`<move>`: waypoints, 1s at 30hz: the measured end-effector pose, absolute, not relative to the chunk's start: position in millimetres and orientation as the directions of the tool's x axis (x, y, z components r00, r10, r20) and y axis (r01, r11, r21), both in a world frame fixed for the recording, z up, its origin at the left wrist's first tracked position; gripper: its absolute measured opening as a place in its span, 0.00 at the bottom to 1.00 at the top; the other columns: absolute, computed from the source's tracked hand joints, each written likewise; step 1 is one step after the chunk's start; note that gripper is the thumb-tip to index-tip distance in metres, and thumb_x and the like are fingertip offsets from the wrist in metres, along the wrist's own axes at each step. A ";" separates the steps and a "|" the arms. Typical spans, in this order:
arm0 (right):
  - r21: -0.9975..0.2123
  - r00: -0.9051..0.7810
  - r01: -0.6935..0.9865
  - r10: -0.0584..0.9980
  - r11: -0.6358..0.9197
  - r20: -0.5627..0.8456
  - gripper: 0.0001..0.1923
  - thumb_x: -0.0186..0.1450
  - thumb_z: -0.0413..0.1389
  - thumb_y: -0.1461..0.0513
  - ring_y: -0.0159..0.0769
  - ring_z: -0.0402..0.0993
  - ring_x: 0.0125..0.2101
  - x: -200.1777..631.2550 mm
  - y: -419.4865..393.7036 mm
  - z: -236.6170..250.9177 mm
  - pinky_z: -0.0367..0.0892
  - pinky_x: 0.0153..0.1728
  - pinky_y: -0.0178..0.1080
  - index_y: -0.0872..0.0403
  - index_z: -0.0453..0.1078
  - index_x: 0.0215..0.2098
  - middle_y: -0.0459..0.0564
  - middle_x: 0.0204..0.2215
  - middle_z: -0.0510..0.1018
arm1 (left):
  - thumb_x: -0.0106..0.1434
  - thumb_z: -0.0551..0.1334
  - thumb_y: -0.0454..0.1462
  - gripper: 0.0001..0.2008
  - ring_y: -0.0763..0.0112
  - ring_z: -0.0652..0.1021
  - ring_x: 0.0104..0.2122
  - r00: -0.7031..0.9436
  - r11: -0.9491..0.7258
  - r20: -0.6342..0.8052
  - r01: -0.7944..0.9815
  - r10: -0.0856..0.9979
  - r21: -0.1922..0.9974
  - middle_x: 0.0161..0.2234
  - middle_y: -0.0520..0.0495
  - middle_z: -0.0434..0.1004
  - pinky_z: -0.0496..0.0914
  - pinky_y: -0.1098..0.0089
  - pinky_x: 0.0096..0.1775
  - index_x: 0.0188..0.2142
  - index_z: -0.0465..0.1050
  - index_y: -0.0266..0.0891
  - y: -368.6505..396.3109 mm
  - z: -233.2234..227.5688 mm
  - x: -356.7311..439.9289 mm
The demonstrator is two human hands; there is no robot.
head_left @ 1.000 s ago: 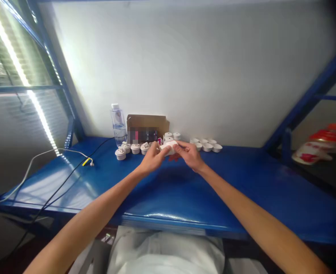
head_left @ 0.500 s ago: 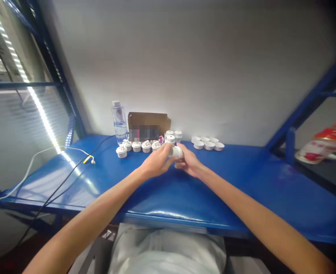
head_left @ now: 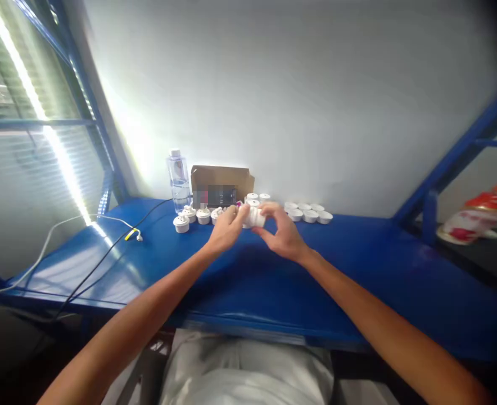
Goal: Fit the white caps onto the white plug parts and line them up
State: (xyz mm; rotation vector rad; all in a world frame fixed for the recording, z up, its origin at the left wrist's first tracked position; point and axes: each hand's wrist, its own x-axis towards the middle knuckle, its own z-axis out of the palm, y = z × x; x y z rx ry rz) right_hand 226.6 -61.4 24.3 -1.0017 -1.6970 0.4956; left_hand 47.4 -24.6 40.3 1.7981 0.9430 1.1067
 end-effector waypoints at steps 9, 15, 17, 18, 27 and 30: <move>-0.384 -0.123 0.811 0.770 0.441 0.626 0.19 0.62 0.58 0.59 0.47 0.71 0.48 258.2 -40.4 10.9 0.66 0.51 0.46 0.49 0.65 0.51 0.54 0.47 0.73 | 0.63 0.59 0.48 0.15 0.72 0.72 0.25 0.356 0.111 -0.029 -0.214 0.934 0.970 0.28 0.46 0.73 0.68 0.71 0.27 0.35 0.70 0.38 -0.9 35.8 41.9; -0.403 0.137 0.914 0.905 0.041 0.403 0.12 0.60 0.58 0.53 0.44 0.72 0.38 289.9 -24.2 -7.2 0.65 0.38 0.41 0.50 0.64 0.36 0.50 0.36 0.75 | 0.58 0.60 0.41 0.13 0.68 0.77 0.30 0.397 0.175 -0.076 -0.220 0.914 0.960 0.34 0.41 0.79 0.71 0.68 0.35 0.39 0.72 0.34 0.9 39.6 36.2; -0.404 0.174 0.915 0.888 0.014 0.426 0.14 0.60 0.59 0.52 0.44 0.72 0.38 294.0 -21.7 -10.1 0.64 0.36 0.40 0.50 0.64 0.37 0.51 0.40 0.74 | 0.57 0.60 0.41 0.13 0.68 0.77 0.30 0.417 0.167 -0.070 -0.201 0.906 0.965 0.34 0.41 0.79 0.71 0.68 0.35 0.39 0.72 0.34 -0.2 39.8 36.7; -0.405 0.182 0.914 0.874 0.018 0.450 0.15 0.59 0.60 0.52 0.43 0.72 0.38 295.0 -20.9 -10.5 0.64 0.36 0.40 0.50 0.64 0.38 0.52 0.42 0.73 | 0.58 0.59 0.41 0.14 0.68 0.77 0.30 0.429 0.162 -0.068 -0.187 0.901 0.969 0.35 0.41 0.79 0.71 0.68 0.35 0.39 0.71 0.34 -0.9 39.8 37.4; -0.509 0.072 0.852 0.938 0.119 0.340 0.12 0.61 0.59 0.53 0.38 0.75 0.31 290.7 -14.7 -13.0 0.66 0.35 0.38 0.51 0.70 0.39 0.47 0.29 0.78 | 0.51 0.60 0.35 0.09 0.70 0.75 0.32 0.320 -0.099 0.109 -0.047 0.941 0.994 0.34 0.49 0.74 0.69 0.70 0.34 0.35 0.67 0.39 0.6 32.8 40.8; -0.491 0.054 0.862 0.938 0.130 0.343 0.17 0.60 0.60 0.55 0.40 0.76 0.35 289.9 -10.5 -22.0 0.69 0.39 0.40 0.54 0.72 0.45 0.50 0.32 0.79 | 0.48 0.60 0.33 0.11 0.70 0.74 0.33 0.309 -0.116 0.125 -0.046 0.943 0.992 0.34 0.49 0.74 0.68 0.71 0.33 0.34 0.69 0.38 2.4 32.2 38.3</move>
